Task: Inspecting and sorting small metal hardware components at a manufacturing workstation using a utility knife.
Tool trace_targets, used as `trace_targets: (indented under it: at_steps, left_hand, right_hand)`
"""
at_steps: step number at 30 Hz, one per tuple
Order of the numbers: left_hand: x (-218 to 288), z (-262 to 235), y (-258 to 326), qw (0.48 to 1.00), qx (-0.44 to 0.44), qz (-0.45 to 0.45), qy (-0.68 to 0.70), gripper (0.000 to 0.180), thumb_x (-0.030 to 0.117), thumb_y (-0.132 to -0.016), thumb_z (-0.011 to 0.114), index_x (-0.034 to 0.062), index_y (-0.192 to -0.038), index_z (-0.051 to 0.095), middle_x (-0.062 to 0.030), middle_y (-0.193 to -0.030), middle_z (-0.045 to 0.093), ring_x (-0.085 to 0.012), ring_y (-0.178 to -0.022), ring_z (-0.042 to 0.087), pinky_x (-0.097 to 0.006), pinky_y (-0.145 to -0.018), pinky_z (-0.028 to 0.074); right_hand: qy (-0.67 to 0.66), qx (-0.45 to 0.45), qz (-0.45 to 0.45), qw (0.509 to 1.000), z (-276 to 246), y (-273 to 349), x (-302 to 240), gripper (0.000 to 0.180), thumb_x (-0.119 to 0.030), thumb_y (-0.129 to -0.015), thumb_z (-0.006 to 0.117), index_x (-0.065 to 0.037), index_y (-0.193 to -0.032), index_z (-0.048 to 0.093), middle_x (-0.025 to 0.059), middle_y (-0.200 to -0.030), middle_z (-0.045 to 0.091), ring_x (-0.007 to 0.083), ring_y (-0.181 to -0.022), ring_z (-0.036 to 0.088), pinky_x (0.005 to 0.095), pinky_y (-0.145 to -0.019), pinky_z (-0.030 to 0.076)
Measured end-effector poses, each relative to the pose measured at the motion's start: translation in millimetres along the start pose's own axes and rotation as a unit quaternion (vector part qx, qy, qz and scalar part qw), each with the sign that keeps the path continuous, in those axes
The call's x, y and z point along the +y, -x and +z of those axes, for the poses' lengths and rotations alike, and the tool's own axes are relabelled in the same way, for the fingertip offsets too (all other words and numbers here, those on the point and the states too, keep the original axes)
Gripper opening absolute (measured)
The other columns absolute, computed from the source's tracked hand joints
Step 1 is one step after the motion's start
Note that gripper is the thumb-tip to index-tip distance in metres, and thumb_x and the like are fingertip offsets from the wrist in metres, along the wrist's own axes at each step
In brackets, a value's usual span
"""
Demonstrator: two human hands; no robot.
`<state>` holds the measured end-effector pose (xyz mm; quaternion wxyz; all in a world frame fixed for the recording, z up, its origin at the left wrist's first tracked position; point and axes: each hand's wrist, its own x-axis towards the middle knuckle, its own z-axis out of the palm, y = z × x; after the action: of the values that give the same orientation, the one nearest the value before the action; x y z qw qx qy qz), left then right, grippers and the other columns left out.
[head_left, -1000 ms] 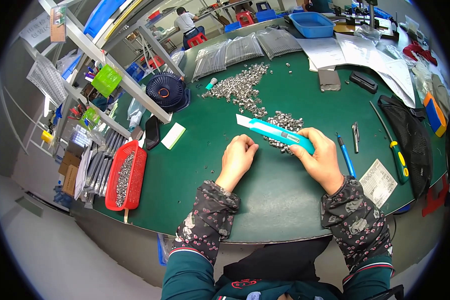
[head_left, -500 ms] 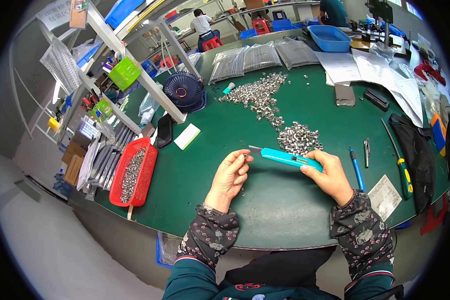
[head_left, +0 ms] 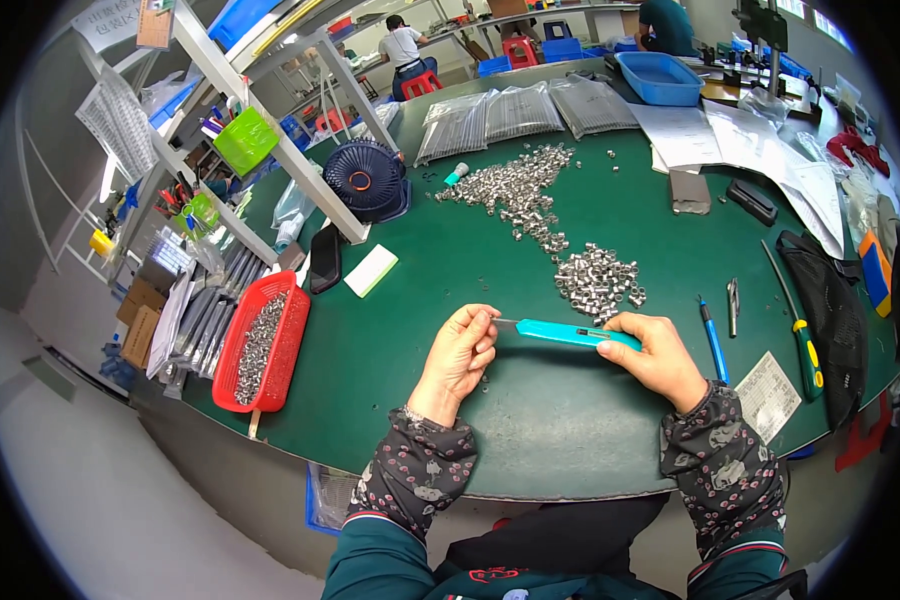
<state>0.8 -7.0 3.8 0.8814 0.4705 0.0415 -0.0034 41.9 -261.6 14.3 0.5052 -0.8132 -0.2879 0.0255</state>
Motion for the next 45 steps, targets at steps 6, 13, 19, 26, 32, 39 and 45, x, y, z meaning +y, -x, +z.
trace_targets:
  at_steps: [6,13,19,26,32,39,45]
  left_hand:
    - [-0.8,0.6,0.1,0.998,0.026,0.017,-0.061,0.015,0.019,-0.087,0.054,0.0036,-0.084,0.055,-0.0003,-0.064,0.048,-0.0022,-0.044,0.033,-0.014,-0.035,0.024]
    - [0.1,1.4,-0.7,0.993,0.039,0.018,-0.113,0.019,0.022,-0.088,0.052,0.0052,-0.079,0.053,0.0017,-0.061,0.045,-0.0016,-0.042,0.029,-0.014,-0.035,0.022]
    - [1.2,1.5,0.2,0.99,0.04,0.009,-0.133,0.022,0.026,-0.088,0.051,0.0066,-0.078,0.052,0.0023,-0.061,0.043,-0.0016,-0.041,0.028,-0.015,-0.035,0.021]
    - [2.1,1.7,0.9,0.991,0.043,-0.002,-0.129,0.025,0.029,-0.088,0.051,0.0072,-0.075,0.052,0.002,-0.062,0.045,-0.0011,-0.045,0.032,-0.014,-0.036,0.022]
    - [3.2,-2.3,-0.3,0.994,0.023,-0.023,-0.106,0.024,0.027,-0.089,0.05,0.0069,-0.075,0.051,0.0023,-0.061,0.045,-0.0014,-0.045,0.032,-0.014,-0.036,0.023]
    - [5.6,-2.1,-0.3,0.994,0.025,-0.054,-0.091,0.024,0.025,-0.089,0.049,0.007,-0.073,0.049,0.003,-0.057,0.043,-0.0022,-0.043,0.03,-0.016,-0.034,0.021]
    - [7.3,2.9,2.5,0.997,0.033,-0.062,-0.042,0.026,0.025,-0.09,0.047,0.0076,-0.072,0.048,0.0037,-0.055,0.039,-0.0031,-0.043,0.028,-0.016,-0.034,0.021]
  right_hand:
    - [0.05,0.027,-0.024,0.998,-0.3,0.8,-5.7,0.027,-0.022,-0.072,0.064,0.002,-0.083,0.06,0.0127,-0.067,0.058,0.0221,-0.059,0.056,0.0322,-0.054,0.042]
    - [0.082,0.04,-0.017,0.996,0.9,2.1,-4.8,0.032,-0.03,-0.071,0.064,-0.002,-0.086,0.061,0.0126,-0.075,0.059,0.0287,-0.067,0.057,0.0367,-0.058,0.043]
    - [0.094,0.054,-0.029,0.994,2.0,2.4,-4.4,0.032,-0.03,-0.071,0.064,-0.002,-0.087,0.061,0.0123,-0.077,0.059,0.029,-0.068,0.058,0.0366,-0.06,0.043]
    - [0.094,0.051,-0.034,0.994,2.4,2.6,-4.1,0.033,-0.03,-0.071,0.064,-0.002,-0.088,0.061,0.0123,-0.077,0.059,0.0289,-0.067,0.058,0.0366,-0.059,0.043]
    - [0.106,0.06,-0.049,0.991,2.1,3.7,-4.3,0.032,-0.029,-0.071,0.064,-0.002,-0.088,0.061,0.0119,-0.077,0.059,0.0289,-0.065,0.057,0.0368,-0.058,0.043]
    - [0.153,0.082,-0.104,0.979,0.2,3.5,-9.1,0.029,-0.026,-0.07,0.065,-0.004,-0.087,0.06,0.0104,-0.074,0.056,0.0298,-0.063,0.055,0.0368,-0.055,0.042]
    - [0.217,0.14,-0.196,0.946,0.7,2.1,-13.1,0.025,-0.018,-0.07,0.066,-0.004,-0.088,0.056,0.0097,-0.073,0.051,0.0289,-0.062,0.053,0.036,-0.054,0.042]
